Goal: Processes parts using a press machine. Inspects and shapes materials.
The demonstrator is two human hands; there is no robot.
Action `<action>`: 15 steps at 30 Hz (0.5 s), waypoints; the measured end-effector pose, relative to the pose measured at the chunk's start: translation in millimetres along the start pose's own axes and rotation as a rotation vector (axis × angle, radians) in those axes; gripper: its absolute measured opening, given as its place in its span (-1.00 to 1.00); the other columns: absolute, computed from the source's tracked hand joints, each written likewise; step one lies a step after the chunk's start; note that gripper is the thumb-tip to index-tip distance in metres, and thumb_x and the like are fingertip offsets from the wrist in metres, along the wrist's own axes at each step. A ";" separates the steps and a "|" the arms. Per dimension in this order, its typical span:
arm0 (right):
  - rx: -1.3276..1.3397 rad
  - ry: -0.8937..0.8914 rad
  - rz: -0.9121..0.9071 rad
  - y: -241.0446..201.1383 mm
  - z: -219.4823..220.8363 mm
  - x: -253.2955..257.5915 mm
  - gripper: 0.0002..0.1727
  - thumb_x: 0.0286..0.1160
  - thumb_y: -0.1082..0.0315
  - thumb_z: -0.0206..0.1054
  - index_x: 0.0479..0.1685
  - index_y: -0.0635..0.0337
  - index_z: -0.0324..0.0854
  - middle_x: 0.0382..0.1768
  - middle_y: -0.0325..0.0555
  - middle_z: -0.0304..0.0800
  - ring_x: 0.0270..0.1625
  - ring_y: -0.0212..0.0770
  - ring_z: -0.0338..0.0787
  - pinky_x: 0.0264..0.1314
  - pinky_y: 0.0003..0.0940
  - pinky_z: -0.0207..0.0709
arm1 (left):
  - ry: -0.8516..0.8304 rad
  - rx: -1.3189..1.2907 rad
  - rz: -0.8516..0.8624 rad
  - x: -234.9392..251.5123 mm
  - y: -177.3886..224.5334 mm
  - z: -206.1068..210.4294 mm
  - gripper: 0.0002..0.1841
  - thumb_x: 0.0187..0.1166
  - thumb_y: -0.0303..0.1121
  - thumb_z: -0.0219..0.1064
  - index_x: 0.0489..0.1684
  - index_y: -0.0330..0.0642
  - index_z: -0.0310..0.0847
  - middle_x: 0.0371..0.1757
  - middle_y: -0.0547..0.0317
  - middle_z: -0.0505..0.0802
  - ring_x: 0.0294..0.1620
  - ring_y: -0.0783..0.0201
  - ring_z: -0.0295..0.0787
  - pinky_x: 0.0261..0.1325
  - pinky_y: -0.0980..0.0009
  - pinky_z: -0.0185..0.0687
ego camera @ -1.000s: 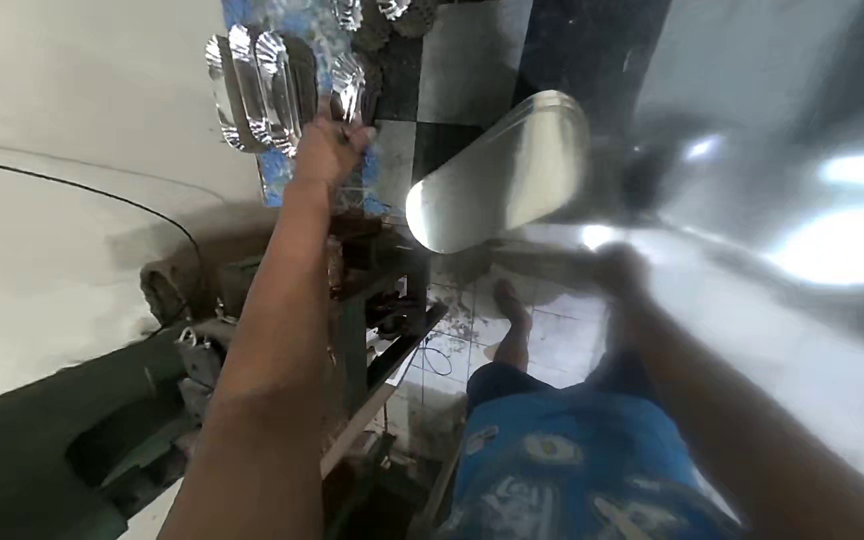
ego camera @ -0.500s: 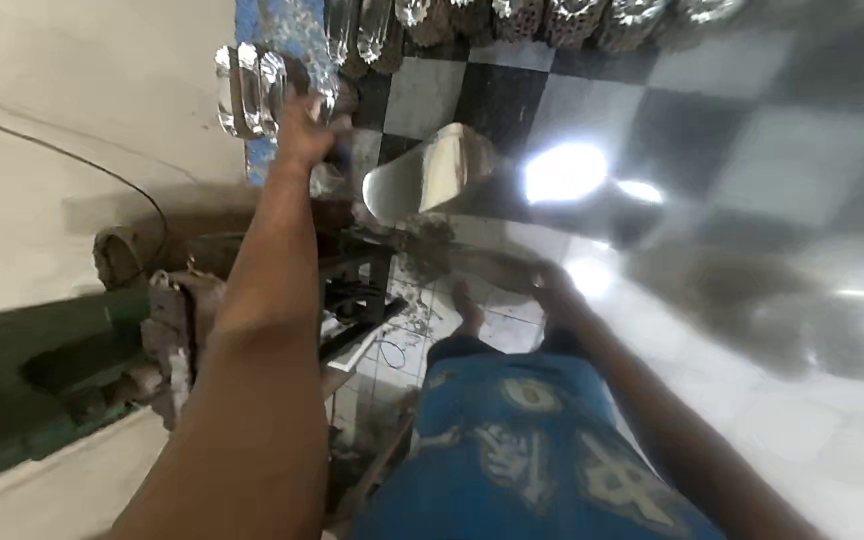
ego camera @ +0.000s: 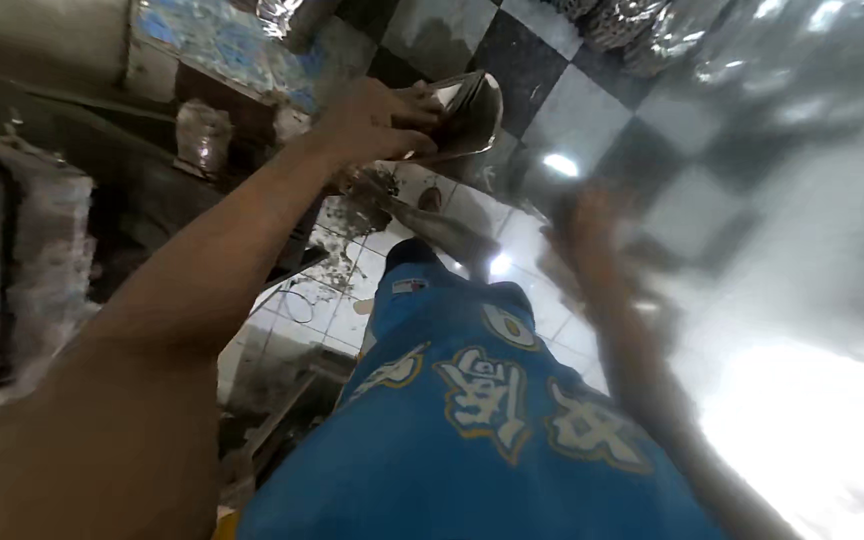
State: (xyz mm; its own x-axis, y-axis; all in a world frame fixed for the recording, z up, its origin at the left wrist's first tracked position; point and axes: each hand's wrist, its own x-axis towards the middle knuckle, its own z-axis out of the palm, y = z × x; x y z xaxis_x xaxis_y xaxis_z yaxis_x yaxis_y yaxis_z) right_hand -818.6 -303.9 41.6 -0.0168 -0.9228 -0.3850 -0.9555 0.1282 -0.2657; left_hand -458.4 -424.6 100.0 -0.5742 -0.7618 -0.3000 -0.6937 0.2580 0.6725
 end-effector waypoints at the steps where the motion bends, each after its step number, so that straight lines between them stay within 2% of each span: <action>1: -0.038 -0.009 0.020 1.5 5.3 5.8 -0.06 0.08 0.03 0.69 0.60 0.15 0.44 0.70 0.31 0.33 0.77 0.43 0.23 0.75 0.60 -0.18 | 0.023 -0.087 -0.011 1.0 -6.3 -3.4 -0.65 0.58 -0.09 0.40 0.20 -0.02 0.85 0.51 0.26 0.75 0.74 0.18 0.41 0.82 0.07 0.22; 2: -0.046 -0.011 0.022 4.4 5.9 7.2 -0.09 0.07 0.06 0.70 0.57 0.14 0.48 0.67 0.25 0.42 0.75 0.37 0.30 0.75 0.58 -0.13 | 0.039 -0.168 -0.028 1.5 -10.6 -2.8 -0.72 0.55 -0.17 0.44 0.08 -0.04 0.89 0.46 0.26 0.79 0.70 0.21 0.46 0.79 0.11 0.26; 4: -0.050 0.011 -0.013 12.4 7.7 7.1 -0.09 0.07 0.03 0.70 0.57 0.10 0.48 0.67 0.13 0.45 0.77 0.27 0.30 0.77 0.55 -0.14 | 0.070 -0.284 -0.022 5.0 -17.0 -2.1 -0.81 0.47 -0.26 0.52 -0.08 -0.07 0.93 0.35 0.27 0.86 0.65 0.26 0.53 0.79 0.22 0.32; 6: -0.060 0.039 -0.043 12.4 7.4 3.8 -0.08 0.05 0.02 0.72 0.56 0.11 0.50 0.70 0.16 0.40 0.80 0.30 0.23 0.78 0.56 -0.16 | 0.103 -0.340 0.035 7.0 -24.4 0.0 -0.79 0.45 -0.25 0.52 -0.13 -0.16 0.92 0.31 0.15 0.87 0.64 0.18 0.55 0.80 0.18 0.30; 8: -0.100 0.068 -0.049 6.1 5.2 -2.4 -0.07 0.02 -0.01 0.72 0.56 0.04 0.51 0.74 0.19 0.31 0.84 0.36 0.10 0.79 0.55 -0.20 | 0.106 -0.344 0.051 5.3 -27.4 0.2 -0.77 0.53 -0.22 0.46 -0.09 -0.16 0.92 0.32 0.12 0.87 0.64 0.18 0.55 0.79 0.20 0.30; 9: -0.120 0.070 -0.054 1.3 1.9 -6.1 -0.05 0.05 -0.05 0.71 0.60 0.03 0.48 0.77 0.21 0.25 0.86 0.39 0.02 0.80 0.55 -0.25 | 0.119 -0.315 0.079 5.6 -30.6 1.0 -0.75 0.56 -0.19 0.42 -0.08 -0.15 0.92 0.31 0.09 0.87 0.63 0.16 0.56 0.77 0.18 0.33; 11: -0.156 0.070 -0.058 -10.3 -2.5 -15.0 -0.06 0.18 -0.10 0.63 0.65 0.10 0.46 0.79 0.25 0.21 0.86 0.43 0.00 0.80 0.55 -0.25 | 0.170 -0.256 0.152 5.4 -33.8 4.5 -0.72 0.58 -0.18 0.38 -0.14 -0.19 0.91 0.25 0.02 0.89 0.61 0.07 0.59 0.76 0.12 0.35; 14: -0.150 0.008 -0.018 -14.6 5.1 -15.4 -0.21 0.35 -0.04 0.53 0.62 0.09 0.49 0.70 0.24 0.34 0.74 0.40 0.25 0.71 0.47 0.07 | 0.162 -0.159 0.153 2.5 -31.3 7.1 -0.70 0.67 -0.16 0.31 -0.04 -0.19 0.87 0.39 -0.04 0.81 0.65 0.00 0.54 0.73 0.00 0.34; 15: -0.103 0.009 -0.063 -5.4 9.6 -10.9 -0.30 0.35 0.02 0.54 0.52 0.09 0.57 0.63 0.26 0.43 0.67 0.38 0.36 0.64 0.43 0.22 | 0.139 -0.136 0.131 0.0 -25.9 6.9 -0.69 0.72 -0.18 0.26 0.05 -0.20 0.84 0.42 -0.06 0.79 0.63 -0.01 0.57 0.71 -0.03 0.38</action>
State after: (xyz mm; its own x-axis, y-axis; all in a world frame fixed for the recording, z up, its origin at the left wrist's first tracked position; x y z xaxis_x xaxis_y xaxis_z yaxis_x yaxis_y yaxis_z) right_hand -810.5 -291.0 38.7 0.0417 -0.9313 -0.3620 -0.9798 0.0327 -0.1970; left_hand -443.5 -427.2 77.9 -0.5836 -0.8039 -0.1146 -0.5470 0.2849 0.7872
